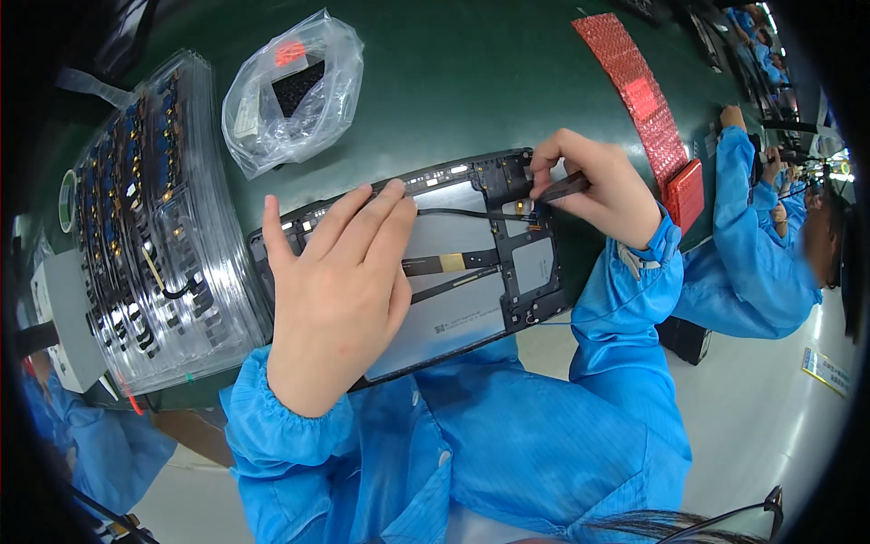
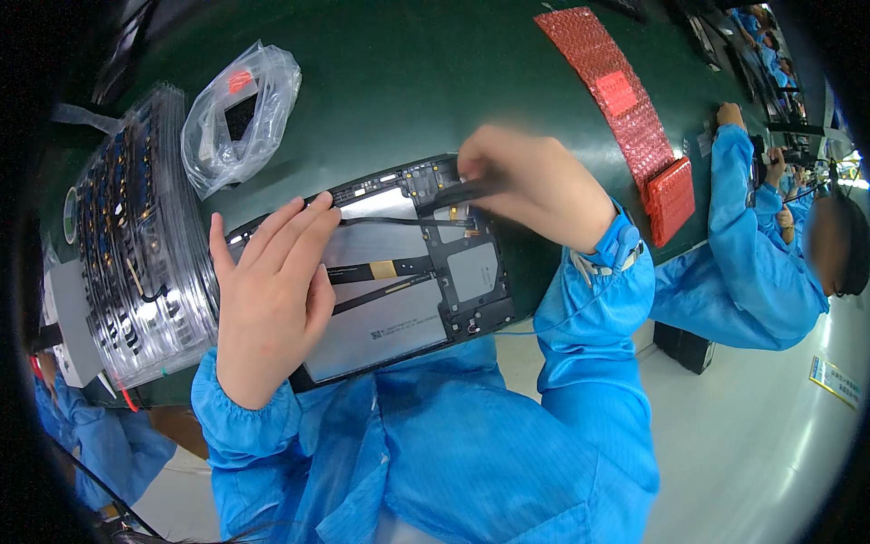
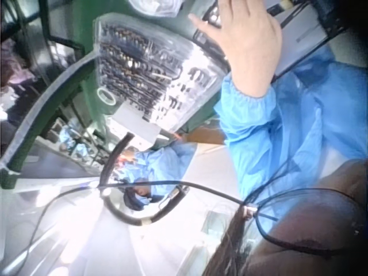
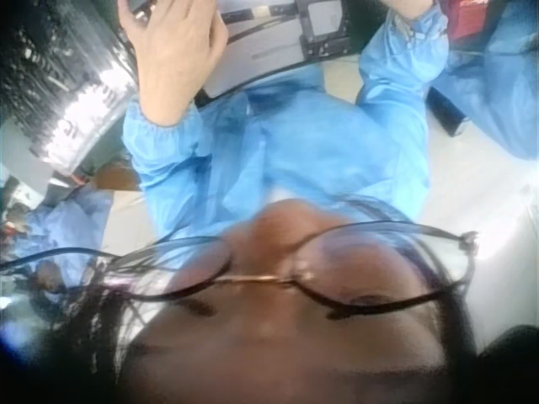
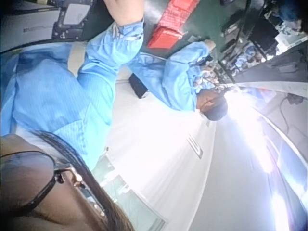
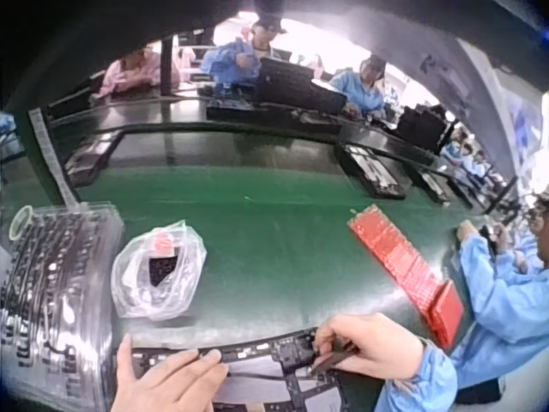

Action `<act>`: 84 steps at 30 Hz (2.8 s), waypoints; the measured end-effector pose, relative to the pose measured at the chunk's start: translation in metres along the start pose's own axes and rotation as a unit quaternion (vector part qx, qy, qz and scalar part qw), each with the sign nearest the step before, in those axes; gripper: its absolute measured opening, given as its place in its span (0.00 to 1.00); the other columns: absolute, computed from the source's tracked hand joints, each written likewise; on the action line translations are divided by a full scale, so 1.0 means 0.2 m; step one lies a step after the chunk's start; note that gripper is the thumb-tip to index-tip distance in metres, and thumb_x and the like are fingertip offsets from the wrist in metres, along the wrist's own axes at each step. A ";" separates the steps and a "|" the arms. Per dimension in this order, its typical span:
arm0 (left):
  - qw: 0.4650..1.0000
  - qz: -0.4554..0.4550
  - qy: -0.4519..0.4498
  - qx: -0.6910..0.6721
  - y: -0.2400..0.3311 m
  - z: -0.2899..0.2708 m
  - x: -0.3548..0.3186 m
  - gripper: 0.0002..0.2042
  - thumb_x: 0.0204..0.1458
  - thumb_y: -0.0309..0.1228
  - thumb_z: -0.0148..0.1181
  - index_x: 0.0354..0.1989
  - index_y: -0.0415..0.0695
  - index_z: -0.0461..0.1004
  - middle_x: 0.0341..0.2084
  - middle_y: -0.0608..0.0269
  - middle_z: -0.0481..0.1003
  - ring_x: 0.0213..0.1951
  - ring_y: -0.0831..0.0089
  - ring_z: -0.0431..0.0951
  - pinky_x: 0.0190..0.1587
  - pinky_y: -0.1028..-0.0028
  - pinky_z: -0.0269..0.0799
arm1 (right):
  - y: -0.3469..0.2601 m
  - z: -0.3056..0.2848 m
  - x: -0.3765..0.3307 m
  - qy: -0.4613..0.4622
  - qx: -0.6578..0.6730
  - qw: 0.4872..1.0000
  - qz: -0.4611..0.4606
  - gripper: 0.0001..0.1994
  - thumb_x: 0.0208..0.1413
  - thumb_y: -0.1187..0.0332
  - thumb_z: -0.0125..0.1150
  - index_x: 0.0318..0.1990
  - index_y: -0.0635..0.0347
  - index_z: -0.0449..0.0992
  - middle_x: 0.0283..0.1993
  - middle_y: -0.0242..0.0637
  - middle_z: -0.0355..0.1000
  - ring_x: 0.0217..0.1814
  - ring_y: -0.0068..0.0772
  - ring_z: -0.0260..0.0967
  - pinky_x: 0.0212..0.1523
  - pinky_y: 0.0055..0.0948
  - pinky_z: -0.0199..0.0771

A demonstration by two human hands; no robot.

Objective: Assembling or repairing tablet devices on an industrial production line.

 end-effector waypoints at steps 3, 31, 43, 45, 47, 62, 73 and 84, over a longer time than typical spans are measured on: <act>1.000 -0.006 -0.004 0.004 0.00 0.00 0.00 0.19 0.42 0.21 0.49 0.46 0.46 0.68 0.48 0.66 0.68 0.52 0.68 0.66 0.58 0.43 0.38 | -0.01 0.03 -0.01 -0.016 -0.056 0.997 -0.049 0.12 0.39 0.72 0.63 0.31 0.61 0.67 0.28 0.38 0.65 0.32 0.36 0.66 0.31 0.29 0.65; 0.999 -0.016 0.000 0.052 0.02 0.01 0.00 0.21 0.37 0.20 0.53 0.44 0.50 0.70 0.48 0.71 0.68 0.52 0.72 0.65 0.57 0.42 0.41 | 0.03 -0.02 0.00 0.054 0.036 0.998 -0.005 0.10 0.40 0.76 0.61 0.34 0.62 0.71 0.28 0.39 0.71 0.29 0.31 0.70 0.32 0.26 0.70; 0.977 0.038 0.032 0.207 0.13 -0.01 0.00 0.14 0.40 0.26 0.55 0.39 0.46 0.73 0.48 0.73 0.66 0.54 0.73 0.62 0.56 0.43 0.43 | 0.01 -0.01 0.00 0.080 0.022 0.996 -0.024 0.10 0.39 0.76 0.62 0.32 0.65 0.72 0.27 0.40 0.72 0.30 0.31 0.72 0.32 0.24 0.70; 0.974 0.074 0.021 0.212 0.17 0.00 0.02 0.13 0.40 0.27 0.55 0.37 0.44 0.73 0.48 0.73 0.66 0.55 0.74 0.61 0.56 0.43 0.42 | 0.00 -0.02 -0.01 0.088 0.020 0.995 -0.038 0.09 0.39 0.79 0.62 0.32 0.66 0.72 0.26 0.38 0.72 0.28 0.26 0.72 0.31 0.21 0.70; 0.969 0.099 0.012 0.227 0.18 0.01 0.03 0.12 0.40 0.26 0.54 0.37 0.42 0.73 0.44 0.73 0.67 0.53 0.75 0.62 0.57 0.43 0.42 | 0.01 -0.02 -0.01 0.097 0.011 0.994 -0.047 0.10 0.39 0.78 0.62 0.32 0.66 0.72 0.26 0.40 0.73 0.30 0.29 0.73 0.32 0.22 0.71; 0.929 0.182 -0.083 0.311 0.24 0.09 0.02 0.17 0.38 0.26 0.53 0.41 0.43 0.71 0.44 0.74 0.66 0.50 0.79 0.65 0.58 0.47 0.44 | 0.04 -0.02 0.00 0.083 0.049 0.995 -0.037 0.11 0.42 0.72 0.61 0.35 0.64 0.72 0.30 0.43 0.72 0.32 0.38 0.71 0.34 0.28 0.70; 0.957 0.139 -0.017 0.254 0.20 0.06 0.01 0.13 0.40 0.27 0.52 0.36 0.39 0.72 0.38 0.66 0.65 0.45 0.73 0.65 0.59 0.48 0.46 | -0.03 -0.06 -0.04 0.099 0.201 0.972 -0.064 0.09 0.40 0.79 0.63 0.33 0.65 0.74 0.27 0.31 0.71 0.23 0.15 0.63 0.26 0.13 0.64; 0.962 0.139 -0.002 0.237 0.19 0.03 0.02 0.12 0.39 0.26 0.53 0.34 0.39 0.73 0.39 0.65 0.66 0.46 0.71 0.66 0.58 0.47 0.46 | 0.03 0.04 0.01 0.081 0.418 0.904 0.027 0.13 0.40 0.78 0.65 0.36 0.67 0.72 0.27 0.34 0.72 0.26 0.15 0.68 0.29 0.11 0.68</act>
Point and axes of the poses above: each hand's wrist, its own x-axis towards the middle knuckle, its own z-axis out of the palm, y = z × x, the point moved 9 cm from there along x, towards the middle knuckle
